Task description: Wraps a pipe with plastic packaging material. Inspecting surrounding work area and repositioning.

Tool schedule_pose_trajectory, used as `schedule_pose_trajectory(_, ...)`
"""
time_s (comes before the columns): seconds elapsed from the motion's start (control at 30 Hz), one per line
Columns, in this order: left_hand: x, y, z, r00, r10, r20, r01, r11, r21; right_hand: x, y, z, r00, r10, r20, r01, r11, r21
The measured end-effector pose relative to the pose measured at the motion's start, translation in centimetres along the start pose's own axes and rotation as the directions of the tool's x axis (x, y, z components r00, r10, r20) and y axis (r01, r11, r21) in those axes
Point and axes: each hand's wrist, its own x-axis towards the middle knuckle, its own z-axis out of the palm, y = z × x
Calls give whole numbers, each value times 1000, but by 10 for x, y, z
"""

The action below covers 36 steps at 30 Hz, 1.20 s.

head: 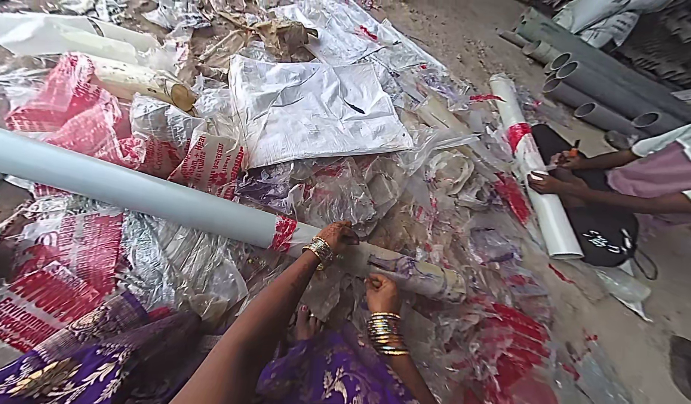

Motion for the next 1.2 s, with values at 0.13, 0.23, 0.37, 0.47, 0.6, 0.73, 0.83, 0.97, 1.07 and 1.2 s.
schedule_pose_trajectory(0.13,-1,0,7,998,-31,-46,34,997,71,34,2,-4,912,-224,-344,240,971,5)
schedule_pose_trajectory(0.23,-13,11,15,996,-87,5,85,988,132,66,6,9,855,-371,-362,336,928,-159)
schedule_pose_trajectory(0.37,-49,28,29,993,-95,69,74,962,262,68,23,38,801,-470,-370,392,880,-270)
schedule_pose_trajectory(0.47,-74,32,49,999,-6,-53,21,955,295,64,37,43,728,-529,-436,441,848,-293)
schedule_pose_trajectory(0.6,-76,43,54,965,107,-239,-38,961,274,69,30,34,713,-530,-460,448,848,-282)
schedule_pose_trajectory(0.73,-55,55,35,970,114,-216,-55,963,262,98,13,14,778,-492,-391,417,870,-265)
schedule_pose_trajectory(0.83,-37,60,13,993,30,-118,1,968,251,92,4,9,710,-477,-518,427,877,-221)
schedule_pose_trajectory(0.97,-38,52,17,988,97,-119,-65,967,246,64,11,27,820,-416,-394,371,910,-187)
schedule_pose_trajectory(1.07,-62,49,34,975,149,-164,-110,968,227,69,22,39,838,-428,-339,354,899,-259)
schedule_pose_trajectory(1.2,-103,54,60,905,251,-344,-178,957,230,81,-4,20,966,-229,-119,190,942,-277)
